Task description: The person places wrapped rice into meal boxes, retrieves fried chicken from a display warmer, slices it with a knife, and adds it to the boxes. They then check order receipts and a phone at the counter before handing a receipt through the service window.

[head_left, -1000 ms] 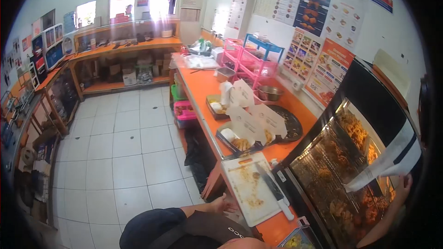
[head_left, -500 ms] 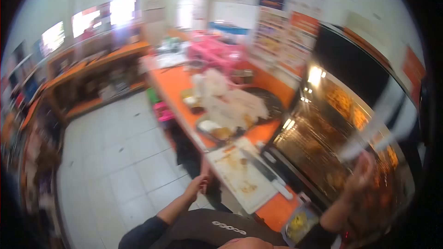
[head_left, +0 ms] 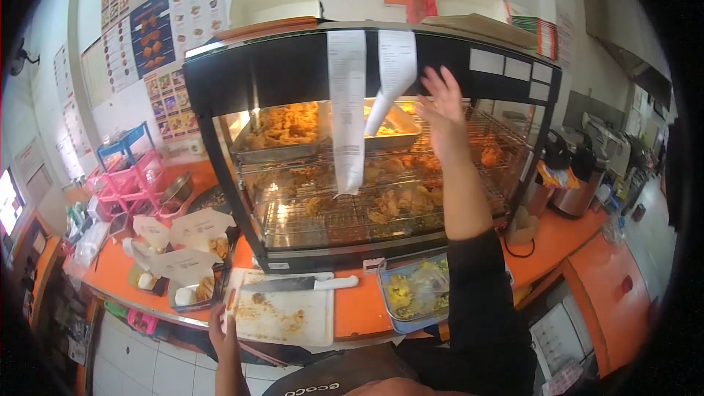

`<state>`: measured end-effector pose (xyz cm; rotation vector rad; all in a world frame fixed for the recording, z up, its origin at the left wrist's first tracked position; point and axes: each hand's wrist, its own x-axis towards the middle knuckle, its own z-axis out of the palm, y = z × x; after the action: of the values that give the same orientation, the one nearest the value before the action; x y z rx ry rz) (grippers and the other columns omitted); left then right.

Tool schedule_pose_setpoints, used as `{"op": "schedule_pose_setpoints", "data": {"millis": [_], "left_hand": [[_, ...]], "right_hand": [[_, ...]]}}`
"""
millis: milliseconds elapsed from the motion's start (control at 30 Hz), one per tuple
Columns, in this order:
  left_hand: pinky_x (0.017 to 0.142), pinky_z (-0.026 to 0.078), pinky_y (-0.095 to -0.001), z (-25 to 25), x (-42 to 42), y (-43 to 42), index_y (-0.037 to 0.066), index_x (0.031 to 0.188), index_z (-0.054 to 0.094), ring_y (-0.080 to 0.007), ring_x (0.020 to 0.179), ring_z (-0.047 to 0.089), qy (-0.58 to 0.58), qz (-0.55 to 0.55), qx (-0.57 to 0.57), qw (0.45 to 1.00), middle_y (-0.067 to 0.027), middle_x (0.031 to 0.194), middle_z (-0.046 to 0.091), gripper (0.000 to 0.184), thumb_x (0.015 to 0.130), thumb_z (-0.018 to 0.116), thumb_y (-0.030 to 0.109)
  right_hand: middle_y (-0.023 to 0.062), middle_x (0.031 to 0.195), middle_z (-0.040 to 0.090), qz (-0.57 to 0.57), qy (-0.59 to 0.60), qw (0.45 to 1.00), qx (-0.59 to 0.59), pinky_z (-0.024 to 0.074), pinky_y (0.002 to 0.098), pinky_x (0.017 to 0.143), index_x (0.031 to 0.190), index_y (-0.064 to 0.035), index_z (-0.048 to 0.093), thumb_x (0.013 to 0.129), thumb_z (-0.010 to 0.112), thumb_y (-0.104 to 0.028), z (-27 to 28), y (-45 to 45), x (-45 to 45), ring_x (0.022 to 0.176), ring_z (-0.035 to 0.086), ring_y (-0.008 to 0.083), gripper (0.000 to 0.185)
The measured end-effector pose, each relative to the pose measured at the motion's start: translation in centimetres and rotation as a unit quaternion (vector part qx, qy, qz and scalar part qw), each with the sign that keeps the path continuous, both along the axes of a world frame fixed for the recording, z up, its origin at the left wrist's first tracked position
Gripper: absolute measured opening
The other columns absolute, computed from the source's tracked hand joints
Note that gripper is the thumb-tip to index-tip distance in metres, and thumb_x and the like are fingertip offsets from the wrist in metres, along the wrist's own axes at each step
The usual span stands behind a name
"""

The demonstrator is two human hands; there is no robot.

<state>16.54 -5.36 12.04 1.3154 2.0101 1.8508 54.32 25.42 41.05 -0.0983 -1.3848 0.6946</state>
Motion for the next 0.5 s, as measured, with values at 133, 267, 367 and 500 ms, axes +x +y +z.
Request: {"op": "schedule_pose_setpoints", "data": {"millis": [133, 267, 367, 500], "left_hand": [[0.095, 0.036, -0.0417, 11.0, 3.6, 5.2, 0.001, 0.115, 0.055, -0.0339, 0.114, 0.046, 0.191, -0.120, 0.091, 0.970, -0.0187, 0.122, 0.048, 0.041, 0.078, 0.063, 0.016], [0.094, 0.035, -0.0442, 21.2, 7.0, 9.1, 0.004, 0.110, 0.059, -0.0353, 0.113, 0.046, 0.428, -0.154, 0.180, 0.872, -0.0176, 0.121, 0.051, 0.039, 0.073, 0.066, 0.016], [0.096, 0.034, -0.0444, 26.3, 10.3, 12.2, 0.006, 0.107, 0.059, -0.0349, 0.116, 0.045, 0.514, -0.182, 0.215, 0.810, -0.0154, 0.123, 0.051, 0.039, 0.072, 0.069, 0.018], [0.097, 0.033, -0.0467, 29.5, 15.2, 15.9, 0.007, 0.117, 0.054, -0.0349, 0.120, 0.041, 0.551, -0.253, 0.238, 0.759, -0.0161, 0.126, 0.049, 0.053, 0.069, 0.073, 0.015]], "right_hand": [[0.0144, 0.110, 0.058, 0.057, -0.151, 0.983, -0.087, 0.0424, 0.0325, 0.091, 0.141, -0.0022, 0.012, 0.071, 0.071, -0.001, 2.1, 0.0, -0.6, 0.101, 0.056, 0.0187, 0.092], [0.0124, 0.104, 0.061, 0.035, -0.200, 0.969, -0.140, 0.0470, 0.0293, 0.086, 0.135, 0.0011, 0.031, 0.074, 0.070, -0.004, -0.3, -2.0, -0.2, 0.097, 0.059, 0.0178, 0.073], [0.0087, 0.101, 0.063, 0.043, -0.184, 0.965, -0.183, 0.0475, 0.0293, 0.083, 0.118, -0.0001, 0.050, 0.077, 0.068, -0.006, -3.1, -1.8, 0.4, 0.096, 0.058, 0.0153, 0.045], [0.0080, 0.097, 0.064, -0.034, -0.328, 0.918, -0.221, 0.0486, 0.0290, 0.078, 0.107, -0.0049, 0.061, 0.080, 0.067, -0.013, -4.2, -3.7, 1.1, 0.091, 0.060, 0.0137, 0.029]]}}
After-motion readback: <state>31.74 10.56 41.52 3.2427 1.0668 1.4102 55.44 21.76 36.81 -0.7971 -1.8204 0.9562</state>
